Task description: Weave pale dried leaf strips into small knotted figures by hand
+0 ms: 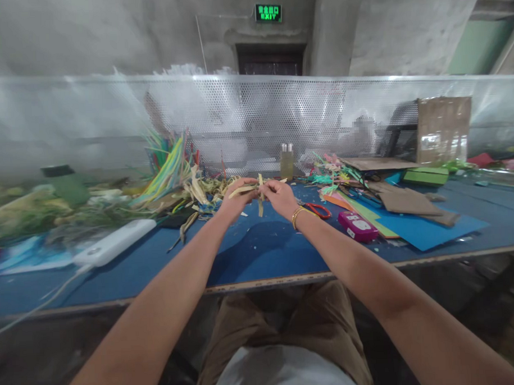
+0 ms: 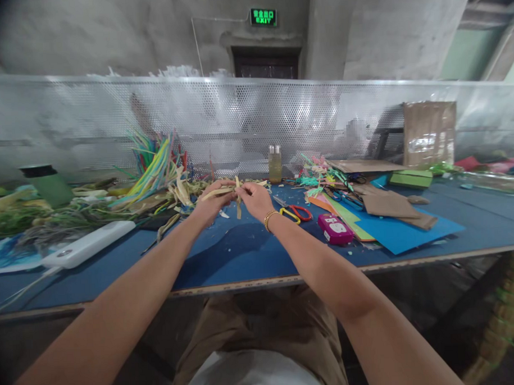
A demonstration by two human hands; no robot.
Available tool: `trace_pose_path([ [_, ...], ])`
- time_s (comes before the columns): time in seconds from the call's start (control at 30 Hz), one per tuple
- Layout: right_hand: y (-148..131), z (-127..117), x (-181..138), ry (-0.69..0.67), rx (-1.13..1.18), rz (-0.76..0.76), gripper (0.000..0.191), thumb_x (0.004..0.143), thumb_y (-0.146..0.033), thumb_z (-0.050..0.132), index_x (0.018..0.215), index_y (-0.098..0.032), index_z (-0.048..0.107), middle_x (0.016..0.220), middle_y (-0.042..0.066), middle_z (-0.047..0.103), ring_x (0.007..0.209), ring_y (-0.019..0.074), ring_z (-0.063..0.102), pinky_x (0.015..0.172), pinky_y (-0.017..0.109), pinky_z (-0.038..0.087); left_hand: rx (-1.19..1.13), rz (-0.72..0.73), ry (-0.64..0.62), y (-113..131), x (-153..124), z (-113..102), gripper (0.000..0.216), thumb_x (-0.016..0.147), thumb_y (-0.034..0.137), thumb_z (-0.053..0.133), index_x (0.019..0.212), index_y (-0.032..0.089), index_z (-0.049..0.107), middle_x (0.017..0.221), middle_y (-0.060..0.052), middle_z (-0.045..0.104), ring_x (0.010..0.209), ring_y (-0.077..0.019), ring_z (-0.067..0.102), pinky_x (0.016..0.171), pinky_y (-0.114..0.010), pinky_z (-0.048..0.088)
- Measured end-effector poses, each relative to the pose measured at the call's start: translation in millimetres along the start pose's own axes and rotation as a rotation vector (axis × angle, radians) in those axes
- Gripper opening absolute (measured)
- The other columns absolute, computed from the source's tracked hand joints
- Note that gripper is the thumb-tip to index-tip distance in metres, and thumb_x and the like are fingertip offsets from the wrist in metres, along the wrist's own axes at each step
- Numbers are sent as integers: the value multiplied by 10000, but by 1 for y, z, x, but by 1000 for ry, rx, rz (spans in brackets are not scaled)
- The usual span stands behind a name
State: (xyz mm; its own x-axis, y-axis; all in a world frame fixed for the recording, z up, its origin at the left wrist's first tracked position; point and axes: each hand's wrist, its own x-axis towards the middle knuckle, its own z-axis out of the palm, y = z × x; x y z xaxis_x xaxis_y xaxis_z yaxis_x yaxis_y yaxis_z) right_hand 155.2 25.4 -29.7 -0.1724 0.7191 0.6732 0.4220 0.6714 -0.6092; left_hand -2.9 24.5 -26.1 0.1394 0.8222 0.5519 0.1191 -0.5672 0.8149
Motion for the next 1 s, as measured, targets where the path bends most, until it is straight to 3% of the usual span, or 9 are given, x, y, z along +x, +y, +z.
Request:
trace_pose_path([
  [0.17, -5, 0, -2, 56, -77, -41, 117, 818, -265, 523, 894, -182, 556, 745, 6, 636, 655, 123, 566, 643, 240, 416, 1, -4, 9, -3, 2, -1, 291, 645, 309, 726, 872, 176, 602, 691, 12, 573, 587, -97, 512, 537, -222, 398],
  [0.33, -14, -5, -5, 78, -403, -61, 108, 793, -255, 548, 867, -185, 585, 763, 28, 656, 713, 157, 577, 664, 263, 391, 79, 33, 0, -2, 5, -2, 264, 631, 239, 718, 859, 169, 606, 729, 8, 595, 627, -106, 538, 594, -240, 431],
  [0.5, -16, -7, -6, 18, -573, -40, 129, 806, -261, 525, 848, -196, 627, 793, 38, 666, 735, 166, 567, 649, 264, 356, 273, 76, -84, 3, 4, -7, 212, 629, 183, 689, 828, 171, 617, 781, -3, 633, 706, -137, 585, 671, -270, 460],
  [0.67, -15, -8, -5, -59, -626, -50, 139, 808, -278, 524, 790, -200, 638, 785, 30, 659, 735, 160, 551, 639, 261, 338, 371, 137, -217, -2, 5, -16, 207, 677, 216, 654, 881, 182, 641, 820, -16, 659, 781, -164, 609, 705, -289, 473],
  [1.0, -16, -13, -1, -149, -655, -153, 106, 788, -257, 561, 724, -182, 598, 725, 35, 617, 683, 152, 505, 621, 267, 302, 224, 6, -288, -7, 7, -15, 211, 646, 254, 690, 834, 174, 637, 738, -15, 648, 685, -149, 599, 642, -279, 473],
])
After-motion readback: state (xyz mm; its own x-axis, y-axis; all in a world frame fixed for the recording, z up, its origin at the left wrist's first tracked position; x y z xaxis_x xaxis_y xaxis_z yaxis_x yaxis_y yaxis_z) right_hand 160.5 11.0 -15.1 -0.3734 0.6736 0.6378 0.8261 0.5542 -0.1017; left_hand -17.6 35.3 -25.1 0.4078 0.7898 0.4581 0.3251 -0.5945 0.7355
